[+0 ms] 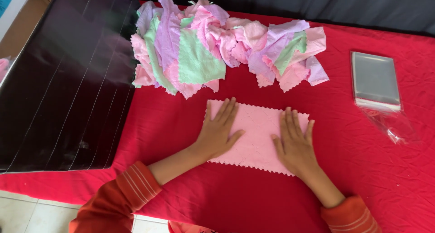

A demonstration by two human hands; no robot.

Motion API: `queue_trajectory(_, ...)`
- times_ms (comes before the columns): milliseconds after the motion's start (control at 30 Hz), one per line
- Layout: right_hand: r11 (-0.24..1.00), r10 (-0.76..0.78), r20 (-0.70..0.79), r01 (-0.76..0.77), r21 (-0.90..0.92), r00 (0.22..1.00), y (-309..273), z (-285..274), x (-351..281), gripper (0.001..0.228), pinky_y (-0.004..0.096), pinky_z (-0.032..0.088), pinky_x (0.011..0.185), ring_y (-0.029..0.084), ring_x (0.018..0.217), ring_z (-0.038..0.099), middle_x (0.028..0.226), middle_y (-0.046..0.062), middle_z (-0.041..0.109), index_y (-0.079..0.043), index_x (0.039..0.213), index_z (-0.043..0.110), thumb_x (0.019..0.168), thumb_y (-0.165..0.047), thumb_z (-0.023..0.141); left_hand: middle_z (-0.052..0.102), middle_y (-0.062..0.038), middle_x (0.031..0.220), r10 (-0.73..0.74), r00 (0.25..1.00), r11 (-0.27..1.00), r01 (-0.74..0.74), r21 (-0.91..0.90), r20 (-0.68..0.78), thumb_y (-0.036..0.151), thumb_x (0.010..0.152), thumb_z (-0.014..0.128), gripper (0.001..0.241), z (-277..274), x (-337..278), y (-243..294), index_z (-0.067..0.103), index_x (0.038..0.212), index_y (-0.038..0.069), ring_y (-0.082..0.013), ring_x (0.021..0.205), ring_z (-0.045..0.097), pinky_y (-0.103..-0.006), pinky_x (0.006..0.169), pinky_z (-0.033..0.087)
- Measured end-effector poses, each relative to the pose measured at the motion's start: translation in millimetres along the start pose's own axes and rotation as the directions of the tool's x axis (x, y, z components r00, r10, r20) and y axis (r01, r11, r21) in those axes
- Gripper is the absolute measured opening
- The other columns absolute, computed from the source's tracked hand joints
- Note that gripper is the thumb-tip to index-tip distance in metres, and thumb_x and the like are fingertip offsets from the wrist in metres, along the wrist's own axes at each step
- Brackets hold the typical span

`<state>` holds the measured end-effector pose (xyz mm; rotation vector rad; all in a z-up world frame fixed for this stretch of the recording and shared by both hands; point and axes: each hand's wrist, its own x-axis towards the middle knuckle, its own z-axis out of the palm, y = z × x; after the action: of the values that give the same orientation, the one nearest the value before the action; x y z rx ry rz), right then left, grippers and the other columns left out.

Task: Folding small microfiber cloths and placing them into clear plastic adhesive bags for packaging.

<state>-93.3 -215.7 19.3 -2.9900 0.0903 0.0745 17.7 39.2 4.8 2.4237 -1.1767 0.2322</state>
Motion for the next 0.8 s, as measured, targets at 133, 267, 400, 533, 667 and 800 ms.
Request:
queue_trajectory(133,0.998,0.066,0.0,-0.066,0.001,0.998,16,-2,-8,0.072,0.063,-0.015,0.12,0.03,0.157,0.002,0.171,0.015,0.006,-0.008,0.163,0.012,0.106,-0.051,0.02,0.032,-0.024,0.163,-0.048,0.999,0.998,0.048,0.031,-0.006,0.052,0.105,0.041,0.075,-11,-8,-12,0.033,0.157,-0.001,-0.0355,0.153,0.027,-0.0718,0.117,-0.002)
queue_trajectory(267,0.99,0.141,-0.011,-0.141,0.017,0.99,34,8,-13,0.075,0.063,-0.016,0.12,0.029,0.158,0.0,0.171,0.016,0.002,-0.005,0.162,0.01,0.106,-0.054,0.016,0.031,-0.025,0.164,-0.102,0.994,0.988,0.105,0.114,-0.031,0.052,0.106,0.04,0.075,-17,-17,-22,0.033,0.156,-0.003,-0.0369,0.154,0.026,-0.0737,0.116,-0.003)
queue_trajectory(400,0.983,0.129,-0.127,-0.143,-0.114,0.983,11,16,-17,0.075,0.068,-0.015,0.121,0.035,0.159,-0.001,0.17,0.024,0.009,0.002,0.161,0.015,0.106,-0.049,0.025,0.033,-0.029,0.161,-0.085,0.993,0.951,0.105,0.291,-0.083,0.048,0.104,0.045,0.074,-18,-18,5,0.037,0.152,-0.008,-0.0415,0.154,0.022,-0.0764,0.115,0.002)
queue_trajectory(533,0.99,-0.109,-0.111,0.098,-0.096,0.988,-60,4,-30,0.069,0.059,-0.015,0.123,0.032,0.158,-0.002,0.167,0.025,0.01,0.007,0.157,0.014,0.106,-0.036,0.029,0.019,-0.03,0.164,-0.085,0.994,0.977,0.098,-0.191,0.074,0.037,0.105,0.035,0.072,-27,-28,63,0.022,0.154,-0.015,-0.0368,0.157,0.008,-0.063,0.123,-0.008)
queue_trajectory(667,0.944,-0.326,-0.168,0.312,-0.108,0.93,-64,19,-43,0.072,0.061,-0.006,0.122,0.035,0.157,-0.001,0.167,0.027,0.008,0.007,0.157,0.013,0.106,-0.043,0.023,0.016,-0.029,0.166,0.181,0.977,0.964,-0.153,-0.219,0.115,0.061,0.103,0.026,0.089,-22,-45,65,0.025,0.154,-0.012,-0.0373,0.156,0.004,-0.0664,0.119,-0.009)
queue_trajectory(800,0.937,-0.319,-0.111,0.295,-0.185,0.941,-51,13,-58,0.075,0.059,-0.012,0.121,0.035,0.155,-0.009,0.167,0.026,-0.003,0.007,0.158,0.004,0.107,-0.046,0.018,0.015,-0.026,0.167,0.173,0.975,0.979,-0.154,-0.135,0.139,0.063,0.101,0.03,0.09,-29,-61,57,0.021,0.157,-0.007,-0.035,0.157,0.005,-0.069,0.118,-0.006)
